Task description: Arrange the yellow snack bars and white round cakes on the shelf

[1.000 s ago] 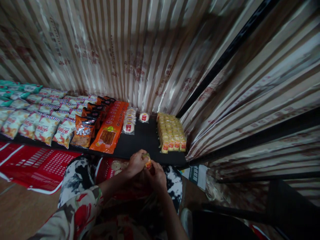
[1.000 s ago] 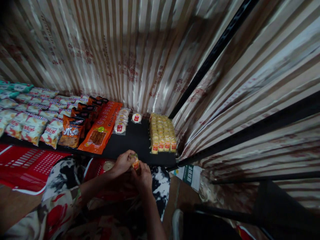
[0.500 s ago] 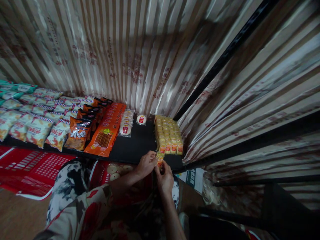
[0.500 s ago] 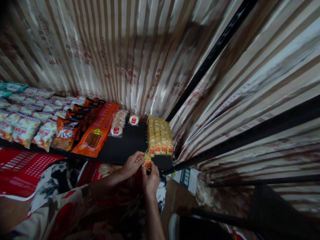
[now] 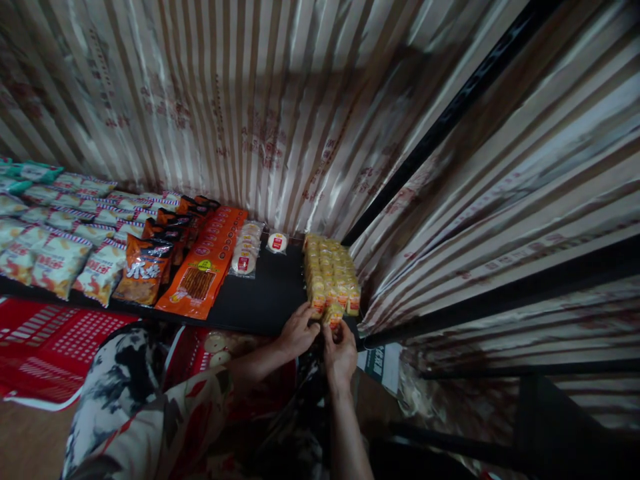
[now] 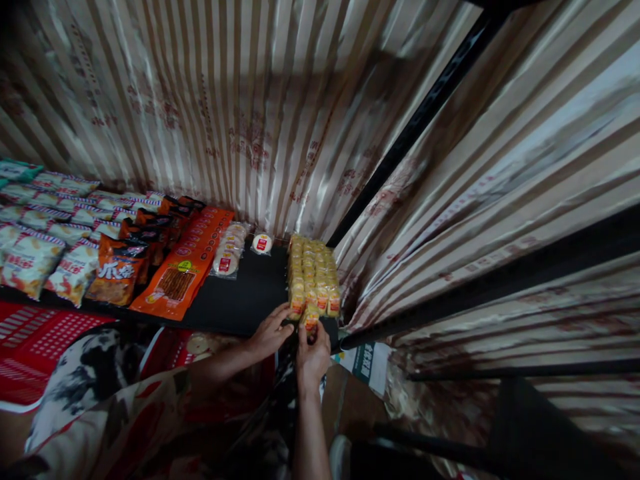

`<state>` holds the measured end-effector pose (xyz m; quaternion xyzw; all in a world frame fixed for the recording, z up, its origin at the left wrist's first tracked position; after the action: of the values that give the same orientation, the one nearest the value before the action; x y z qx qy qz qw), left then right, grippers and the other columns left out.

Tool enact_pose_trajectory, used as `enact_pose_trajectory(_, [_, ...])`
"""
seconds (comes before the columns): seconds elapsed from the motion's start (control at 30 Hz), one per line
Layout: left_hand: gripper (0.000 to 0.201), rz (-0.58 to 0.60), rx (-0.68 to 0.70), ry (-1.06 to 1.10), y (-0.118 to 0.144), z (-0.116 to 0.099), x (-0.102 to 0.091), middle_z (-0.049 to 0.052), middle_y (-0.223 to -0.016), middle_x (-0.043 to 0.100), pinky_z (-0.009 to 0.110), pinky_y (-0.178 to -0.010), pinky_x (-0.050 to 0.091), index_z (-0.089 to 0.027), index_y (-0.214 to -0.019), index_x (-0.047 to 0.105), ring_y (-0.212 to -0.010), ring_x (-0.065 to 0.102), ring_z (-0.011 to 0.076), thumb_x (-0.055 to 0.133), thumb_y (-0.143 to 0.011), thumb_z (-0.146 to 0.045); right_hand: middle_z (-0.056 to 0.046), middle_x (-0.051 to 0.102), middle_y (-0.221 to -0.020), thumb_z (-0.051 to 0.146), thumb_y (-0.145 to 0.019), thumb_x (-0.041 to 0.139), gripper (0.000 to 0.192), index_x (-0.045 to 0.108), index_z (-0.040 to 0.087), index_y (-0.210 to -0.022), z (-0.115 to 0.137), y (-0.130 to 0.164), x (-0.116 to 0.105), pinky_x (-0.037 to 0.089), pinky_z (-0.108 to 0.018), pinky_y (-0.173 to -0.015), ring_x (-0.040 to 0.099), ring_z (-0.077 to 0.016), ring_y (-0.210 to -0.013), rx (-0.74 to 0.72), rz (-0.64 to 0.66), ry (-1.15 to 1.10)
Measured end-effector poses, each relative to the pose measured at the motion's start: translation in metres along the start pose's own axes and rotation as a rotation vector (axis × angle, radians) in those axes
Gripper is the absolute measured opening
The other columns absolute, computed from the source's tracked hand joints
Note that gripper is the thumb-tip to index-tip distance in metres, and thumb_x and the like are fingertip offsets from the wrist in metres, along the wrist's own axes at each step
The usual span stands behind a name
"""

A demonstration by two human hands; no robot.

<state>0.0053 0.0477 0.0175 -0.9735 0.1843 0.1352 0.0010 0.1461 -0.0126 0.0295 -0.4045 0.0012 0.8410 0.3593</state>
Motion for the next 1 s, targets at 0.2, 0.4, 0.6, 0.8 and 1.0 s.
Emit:
enact_pose_trajectory(0.2, [0.057, 0.038, -0.051, -0.108, -0.006, 0.006, 0.003, 0.01, -0.147, 0.029, 0.037, -0.112, 0.024, -0.013, -0.135, 0.04, -0.136, 0.025, 0.02, 0.045, -0.079, -0.022, -0.017, 0.062, -0.099, 0.062, -0.077, 0.041, 0.068, 0.058, 0.007, -0.114, -0.014, -0.015, 0.007, 0.045, -0.036, -0.077, 0.058, -0.0248, -0.082, 0.031, -0.017, 0.018])
enact_pose_trajectory(0.4, [0.059, 0.054, -0.038, -0.068, -0.01, 0.014, 0.005, 0.006, -0.148, 0.028, 0.033, -0.113, 0.023, -0.017, -0.136, 0.038, -0.136, 0.024, 0.0178, 0.045, -0.078, -0.023, -0.018, 0.062, -0.098, 0.062, -0.078, 0.043, 0.068, 0.058, 0.006, -0.115, -0.015, -0.023, 0.017, 0.044, -0.037, -0.079, 0.057, -0.0262, -0.086, -0.016, -0.023, 0.043])
enact_pose_trajectory(0.6, [0.06, 0.076, -0.005, -0.075, -0.01, 0.015, 0.007, 0.008, -0.147, 0.03, 0.034, -0.114, 0.02, -0.014, -0.137, 0.036, -0.136, 0.025, 0.0183, 0.043, -0.078, -0.023, -0.019, 0.061, -0.097, 0.066, -0.079, 0.038, 0.073, 0.058, 0.005, -0.113, -0.009, -0.027, 0.018, 0.043, -0.037, -0.08, 0.055, -0.0263, -0.087, -0.061, -0.048, 0.043])
enact_pose_trajectory(0.8, [0.06, 0.091, 0.021, -0.143, -0.011, 0.011, 0.009, 0.011, -0.146, 0.031, 0.036, -0.113, 0.021, -0.009, -0.137, 0.035, -0.135, 0.028, 0.0193, 0.041, -0.078, -0.02, -0.019, 0.06, -0.095, 0.066, -0.079, 0.039, 0.072, 0.059, 0.004, -0.11, -0.005, -0.03, 0.017, 0.042, -0.039, -0.081, 0.053, -0.0276, -0.088, -0.069, -0.071, 0.068])
enact_pose_trajectory(1.0, [0.06, 0.082, 0.035, -0.17, -0.013, 0.01, 0.009, 0.013, -0.142, 0.038, 0.035, -0.113, 0.023, -0.006, -0.135, 0.037, -0.133, 0.032, 0.0209, 0.041, -0.076, -0.018, -0.018, 0.058, -0.095, 0.066, -0.079, 0.039, 0.071, 0.058, 0.006, -0.113, -0.005, -0.029, 0.023, 0.042, -0.039, -0.083, 0.053, -0.0265, -0.087, -0.106, -0.052, 0.064])
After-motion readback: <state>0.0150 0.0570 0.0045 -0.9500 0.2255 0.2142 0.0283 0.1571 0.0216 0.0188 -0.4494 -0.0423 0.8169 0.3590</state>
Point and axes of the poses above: each hand's wrist, its own y-axis away from the middle knuckle, its own x-axis out of the palm, z = x × y, the point moved 9 cm from there along -y, towards the middle knuckle
